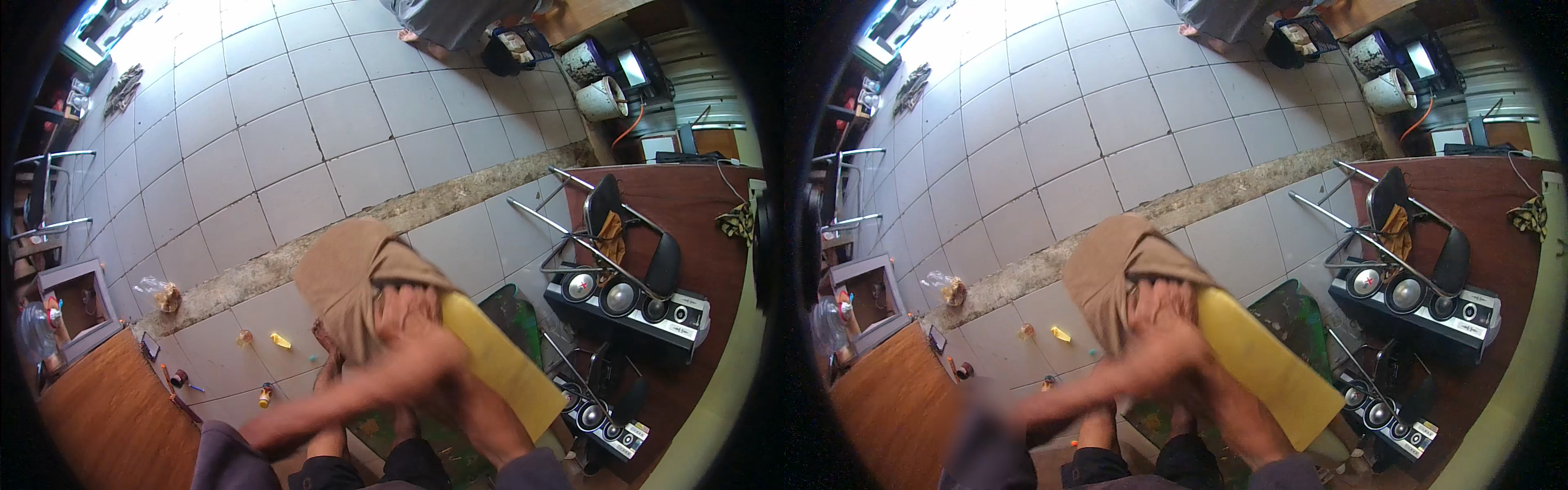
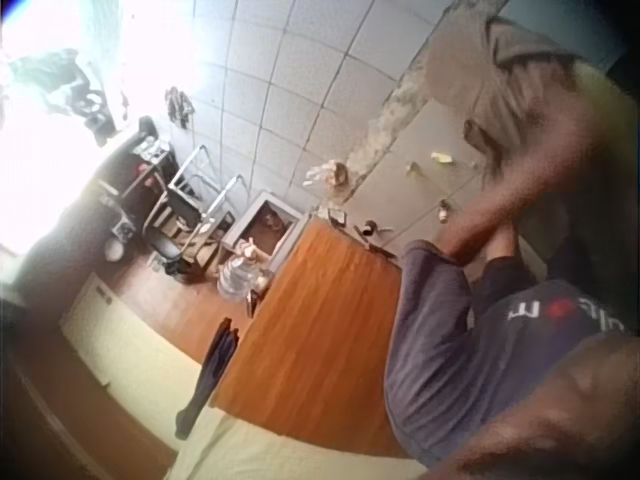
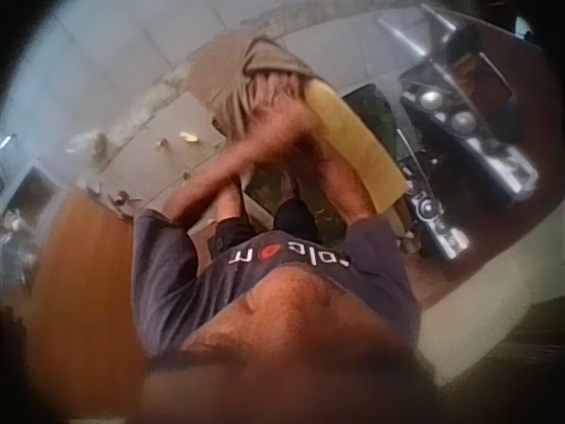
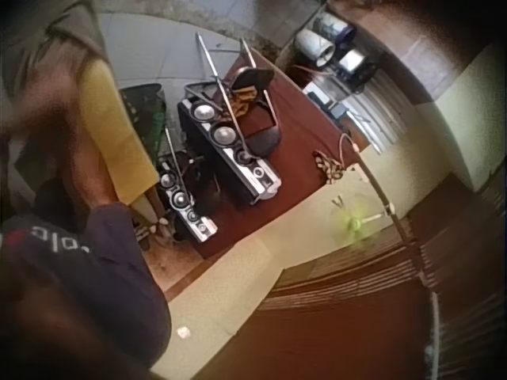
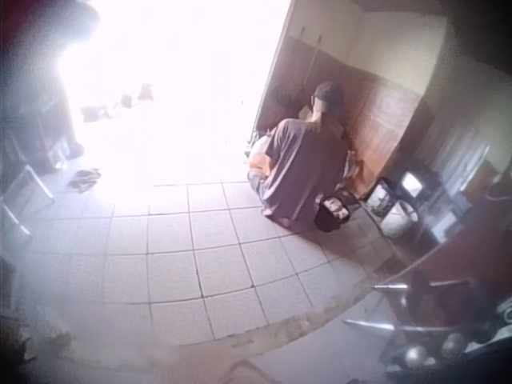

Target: The person inserts a yellow foam pad into a brown cushion cover and then zips it closed. The person repeatedly adjusts the foam and cover to ensure a snug fit before completing the zipper closure.

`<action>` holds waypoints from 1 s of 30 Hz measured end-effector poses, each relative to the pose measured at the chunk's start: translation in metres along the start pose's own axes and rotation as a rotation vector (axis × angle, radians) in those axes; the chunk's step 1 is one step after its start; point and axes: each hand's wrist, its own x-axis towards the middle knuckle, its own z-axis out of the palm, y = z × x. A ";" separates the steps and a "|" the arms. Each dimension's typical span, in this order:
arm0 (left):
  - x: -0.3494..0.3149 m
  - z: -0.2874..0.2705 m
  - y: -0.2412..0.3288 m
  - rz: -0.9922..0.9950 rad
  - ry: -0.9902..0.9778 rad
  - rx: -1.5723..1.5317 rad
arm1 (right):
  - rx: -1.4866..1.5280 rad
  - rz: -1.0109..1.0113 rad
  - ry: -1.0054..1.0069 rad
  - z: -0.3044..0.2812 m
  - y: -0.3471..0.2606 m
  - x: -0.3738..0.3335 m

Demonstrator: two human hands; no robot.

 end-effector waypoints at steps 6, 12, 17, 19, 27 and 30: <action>0.014 -0.025 0.045 0.136 0.680 -0.050 | -0.405 0.123 -0.170 0.015 0.013 -0.010; -0.026 -0.034 -0.028 0.083 0.457 0.225 | 0.533 0.168 0.114 0.020 -0.027 -0.022; -0.052 -0.025 -0.038 0.162 0.404 0.276 | 0.665 0.246 -0.054 0.021 -0.080 -0.037; -0.063 -0.026 -0.041 0.146 0.338 0.376 | 0.480 0.198 0.070 0.013 -0.095 -0.036; -0.062 -0.004 -0.029 -0.001 0.476 0.231 | 0.371 0.184 -0.040 -0.012 -0.109 -0.022; -0.058 -0.004 -0.025 0.038 0.495 0.077 | 0.393 0.176 -0.052 -0.011 -0.100 -0.021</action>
